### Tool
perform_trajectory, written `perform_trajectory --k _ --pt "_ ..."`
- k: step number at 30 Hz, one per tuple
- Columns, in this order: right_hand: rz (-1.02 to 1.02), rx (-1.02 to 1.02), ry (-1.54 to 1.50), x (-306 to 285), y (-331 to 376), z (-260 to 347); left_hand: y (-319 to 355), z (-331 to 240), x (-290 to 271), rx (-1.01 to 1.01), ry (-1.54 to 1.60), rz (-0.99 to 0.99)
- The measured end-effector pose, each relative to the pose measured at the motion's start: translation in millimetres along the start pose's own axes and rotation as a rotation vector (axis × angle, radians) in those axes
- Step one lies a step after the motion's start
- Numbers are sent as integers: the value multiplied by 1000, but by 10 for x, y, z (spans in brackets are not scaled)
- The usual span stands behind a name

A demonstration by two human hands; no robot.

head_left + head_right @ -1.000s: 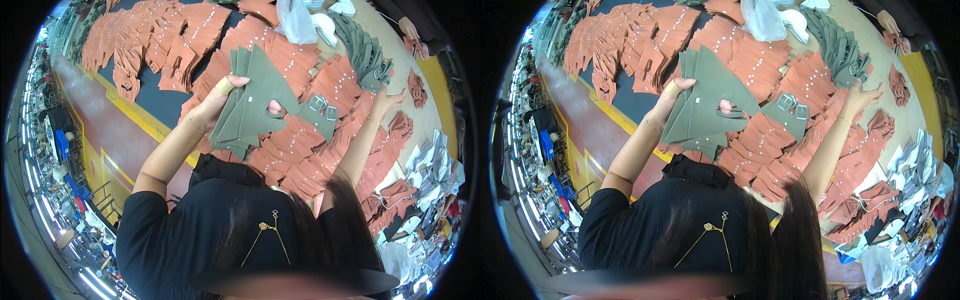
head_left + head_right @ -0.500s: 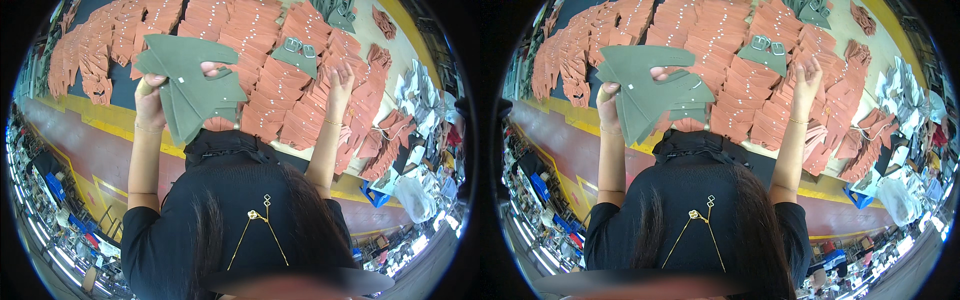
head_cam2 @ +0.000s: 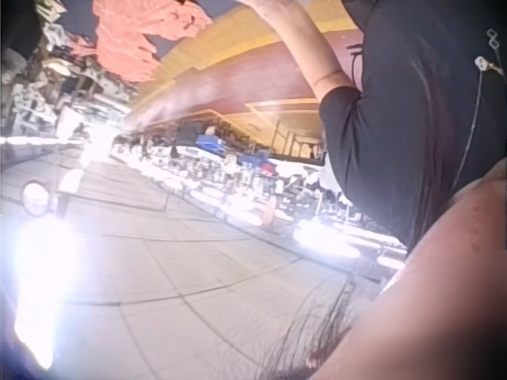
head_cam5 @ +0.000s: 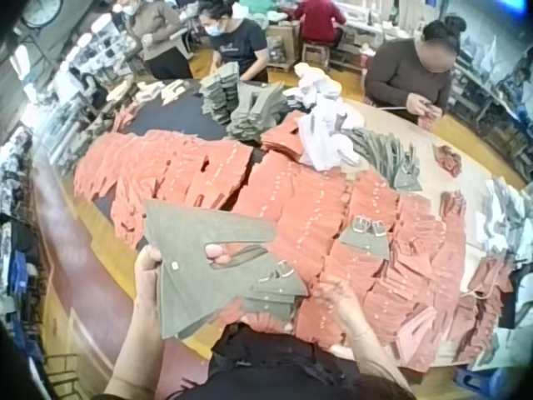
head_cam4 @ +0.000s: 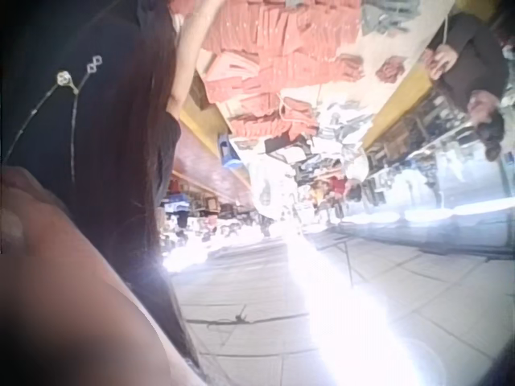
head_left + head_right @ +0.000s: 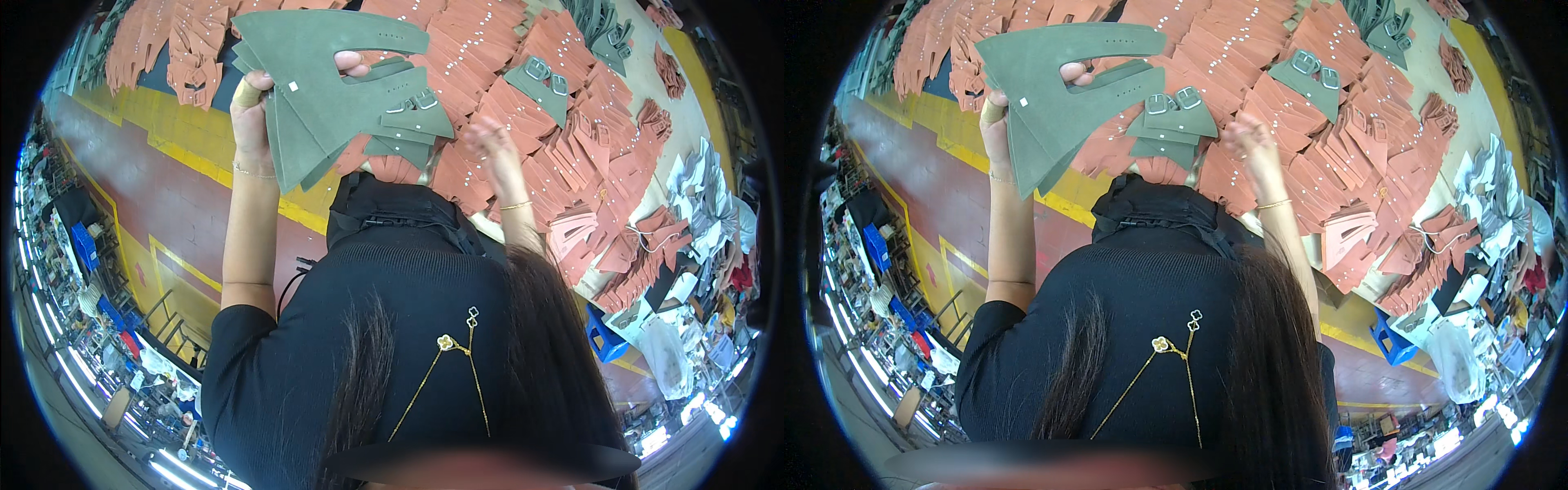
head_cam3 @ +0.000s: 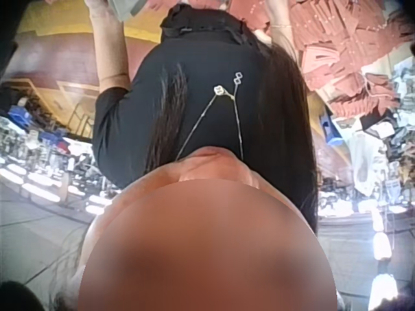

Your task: The person sorts and stacks green and pink fabric pieces with metal buckles on a large table. They pick up pieces, align them, and place them into neat piles while other workers are visible in the background.

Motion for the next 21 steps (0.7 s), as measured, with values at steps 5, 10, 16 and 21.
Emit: perform_trajectory --k 5,10,16,21 --pt "45 384 -318 403 281 -876 283 -66 -129 59 -38 -108" --pt "-24 557 -468 424 492 -1309 515 -150 -190 93 -68 -109" --pt "-57 671 -665 635 563 -1739 733 -161 -325 112 -70 -202" --pt "-184 639 -731 844 472 -2074 912 -163 -509 105 -174 -390"
Point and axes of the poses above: each hand's wrist, its own y-axis away from the middle knuckle, its own x-axis out of the palm, z = x × y, the point moved 10 cm from there along -y, towards the middle knuckle, and after that the axes turned 6 degrees about -x, right-handed, at the moved point
